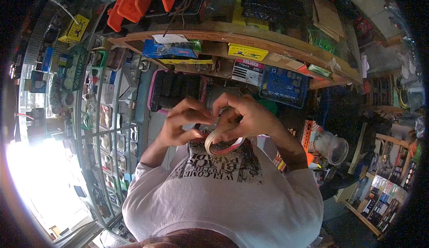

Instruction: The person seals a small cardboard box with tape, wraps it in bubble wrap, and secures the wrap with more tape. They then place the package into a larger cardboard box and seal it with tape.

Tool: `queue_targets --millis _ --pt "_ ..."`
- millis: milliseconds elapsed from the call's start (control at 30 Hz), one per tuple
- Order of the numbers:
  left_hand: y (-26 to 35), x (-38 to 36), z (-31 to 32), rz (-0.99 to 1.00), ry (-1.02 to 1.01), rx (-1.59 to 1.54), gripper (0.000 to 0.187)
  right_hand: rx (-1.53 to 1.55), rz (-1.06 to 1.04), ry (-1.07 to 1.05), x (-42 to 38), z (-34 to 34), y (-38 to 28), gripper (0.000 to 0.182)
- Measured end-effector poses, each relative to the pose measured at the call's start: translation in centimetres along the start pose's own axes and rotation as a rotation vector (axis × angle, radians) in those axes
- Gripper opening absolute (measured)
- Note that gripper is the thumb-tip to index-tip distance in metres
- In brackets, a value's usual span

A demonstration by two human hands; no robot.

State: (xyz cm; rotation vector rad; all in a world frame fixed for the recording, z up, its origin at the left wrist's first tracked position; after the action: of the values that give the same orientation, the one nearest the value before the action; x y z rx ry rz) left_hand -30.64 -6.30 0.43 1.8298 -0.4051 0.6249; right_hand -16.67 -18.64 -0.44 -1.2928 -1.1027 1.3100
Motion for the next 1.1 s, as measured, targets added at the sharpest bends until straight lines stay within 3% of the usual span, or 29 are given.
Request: queue_targets --millis 33,233,333,433,633,900,1000,1100 --pt "0.0 0.2 0.3 -0.001 -0.093 0.029 0.023 -0.005 -0.030 0.001 0.1 0.1 -0.1 0.055" --pt "-1.4 -0.1 1.1 -0.069 -0.084 -0.199 0.014 -0.059 -0.069 -0.003 0.5 -0.1 -0.2 0.055" --pt "-1.5 -0.1 1.2 -0.094 -0.048 -0.161 0.012 -0.018 -0.008 -0.030 0.6 -0.2 0.2 0.056" --pt "-1.2 0.0 1.3 0.068 -0.028 -0.026 0.017 0.000 0.025 -0.036 0.7 -0.4 0.6 0.056" --pt "-0.6 0.1 1.4 0.097 0.038 0.222 0.030 0.020 0.030 -0.015 0.8 -0.5 1.9 0.053" --pt "1.0 0.4 -0.3 -0.053 0.154 0.053 0.040 0.120 -0.052 -0.057 2.1 -0.5 6.0 0.039" --pt "0.8 -0.3 -0.5 -0.140 0.185 0.135 0.034 0.217 -0.061 0.172 2.7 1.4 9.4 0.032" --pt "-0.4 -1.5 -0.2 -0.252 0.165 0.205 0.027 0.137 -0.079 0.215 2.4 3.2 11.9 0.039"
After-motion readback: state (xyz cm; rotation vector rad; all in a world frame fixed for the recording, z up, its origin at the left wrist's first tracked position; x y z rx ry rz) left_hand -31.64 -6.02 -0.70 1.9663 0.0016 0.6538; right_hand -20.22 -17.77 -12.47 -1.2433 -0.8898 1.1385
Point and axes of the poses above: each hand's wrist, its own x-axis towards the middle knuckle, its own z-axis out of the palm, y = z × x, the point moved 5 cm from there along x, towards the middle knuckle, and after that the axes turned 9 degrees about z, right-handed, at the moved point
